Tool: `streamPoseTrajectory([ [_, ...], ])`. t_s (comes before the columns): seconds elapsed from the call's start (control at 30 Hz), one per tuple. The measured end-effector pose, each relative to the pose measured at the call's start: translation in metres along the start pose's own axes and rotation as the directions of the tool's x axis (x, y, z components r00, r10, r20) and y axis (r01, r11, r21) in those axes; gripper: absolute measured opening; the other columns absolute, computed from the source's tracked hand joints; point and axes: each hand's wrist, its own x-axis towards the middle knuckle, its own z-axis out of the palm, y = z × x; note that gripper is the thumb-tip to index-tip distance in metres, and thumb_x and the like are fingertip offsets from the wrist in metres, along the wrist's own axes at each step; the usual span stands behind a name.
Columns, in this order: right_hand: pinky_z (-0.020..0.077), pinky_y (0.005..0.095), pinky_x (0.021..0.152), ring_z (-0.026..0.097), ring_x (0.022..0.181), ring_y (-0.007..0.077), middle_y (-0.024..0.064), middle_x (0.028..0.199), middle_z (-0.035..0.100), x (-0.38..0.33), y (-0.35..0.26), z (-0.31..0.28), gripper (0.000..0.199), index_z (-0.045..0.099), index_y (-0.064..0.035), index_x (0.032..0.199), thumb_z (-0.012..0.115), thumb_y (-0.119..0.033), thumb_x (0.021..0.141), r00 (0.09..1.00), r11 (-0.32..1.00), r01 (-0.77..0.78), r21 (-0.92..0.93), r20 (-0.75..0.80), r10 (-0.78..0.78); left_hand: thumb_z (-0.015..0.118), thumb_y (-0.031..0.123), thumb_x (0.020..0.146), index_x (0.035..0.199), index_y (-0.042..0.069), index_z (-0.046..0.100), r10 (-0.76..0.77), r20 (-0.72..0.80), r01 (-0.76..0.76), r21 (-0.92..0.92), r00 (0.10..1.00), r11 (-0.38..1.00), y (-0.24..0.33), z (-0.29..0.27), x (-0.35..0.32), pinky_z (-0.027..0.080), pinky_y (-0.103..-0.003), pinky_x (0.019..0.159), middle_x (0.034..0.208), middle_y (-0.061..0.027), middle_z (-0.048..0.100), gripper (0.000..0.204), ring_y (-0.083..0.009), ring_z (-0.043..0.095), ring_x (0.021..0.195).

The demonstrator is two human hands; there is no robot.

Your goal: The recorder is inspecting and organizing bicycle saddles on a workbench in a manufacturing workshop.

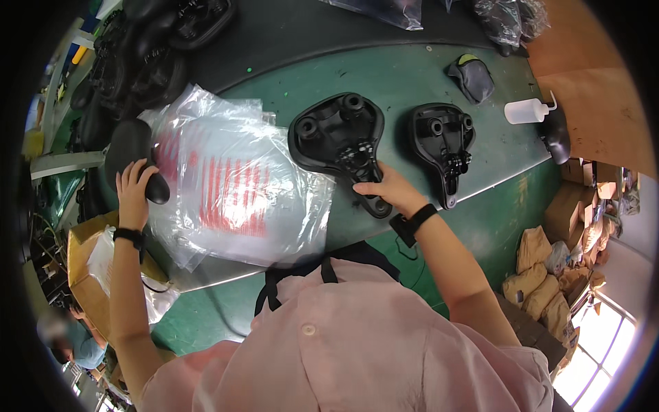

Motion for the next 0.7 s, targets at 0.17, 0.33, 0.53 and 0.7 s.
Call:
streamPoseTrajectory([
  [0.17, 0.0535, 0.0326, 0.070, 0.064, 0.081, 0.0196, 0.0079, 0.093, 0.063, -0.001, 0.016, -0.001, 0.043, 0.055, -0.0010, 0.112, 0.074, -0.021, 0.079, 0.986, 0.928, -0.161, 0.336, 0.103, 0.134, 0.057, 0.048, 0.085, 0.124, -0.004, 0.054, 0.016, 0.252, 0.225, -0.890, 0.968, 0.396, 0.133, -0.111, 0.008, 0.033, -0.038, 0.105, 0.130, -0.0163, 0.054, 0.065, -0.0277, 0.050, 0.122],
  [0.33, 0.0559, 0.0348, 0.064, 0.066, 0.070, 0.0240, 0.0140, 0.090, 0.064, 0.006, 0.019, -0.009, 0.038, 0.055, 0.0008, 0.110, 0.071, -0.019, 0.081, 0.964, 0.912, -0.214, 0.350, 0.225, 0.140, 0.061, 0.045, 0.082, 0.105, 0.019, 0.067, 0.428, 0.466, -0.067, -0.612, 0.775, 0.788, 0.225, -0.073, -0.069, 0.038, -0.047, 0.098, 0.112, -0.0050, 0.062, 0.035, -0.0292, 0.055, 0.111],
  [0.53, 0.0560, 0.0338, 0.064, 0.066, 0.068, 0.0237, 0.0152, 0.089, 0.065, 0.008, 0.012, -0.028, 0.037, 0.055, 0.0014, 0.108, 0.071, -0.019, 0.082, 0.970, 0.940, -0.172, 0.296, 0.216, 0.109, 0.062, 0.035, 0.085, 0.086, 0.009, 0.070, -0.357, 0.859, 0.242, 0.283, 0.366, 0.928, 0.084, -0.002, -0.272, 0.048, -0.045, 0.071, 0.082, -0.0112, 0.067, 0.027, -0.0312, 0.063, 0.078],
  [0.7, 0.0565, 0.0336, 0.065, 0.066, 0.070, 0.0229, 0.0140, 0.090, 0.065, 0.007, 0.012, -0.026, 0.034, 0.056, 0.0011, 0.107, 0.070, -0.019, 0.083, 0.981, 0.951, -0.103, 0.292, 0.187, 0.049, 0.058, 0.026, 0.089, 0.097, 0.002, 0.064, -0.114, 0.119, 0.163, -0.594, 0.986, 0.788, 0.245, 0.013, -0.055, 0.050, -0.042, 0.078, 0.094, -0.0175, 0.063, 0.025, -0.0346, 0.060, 0.087],
])
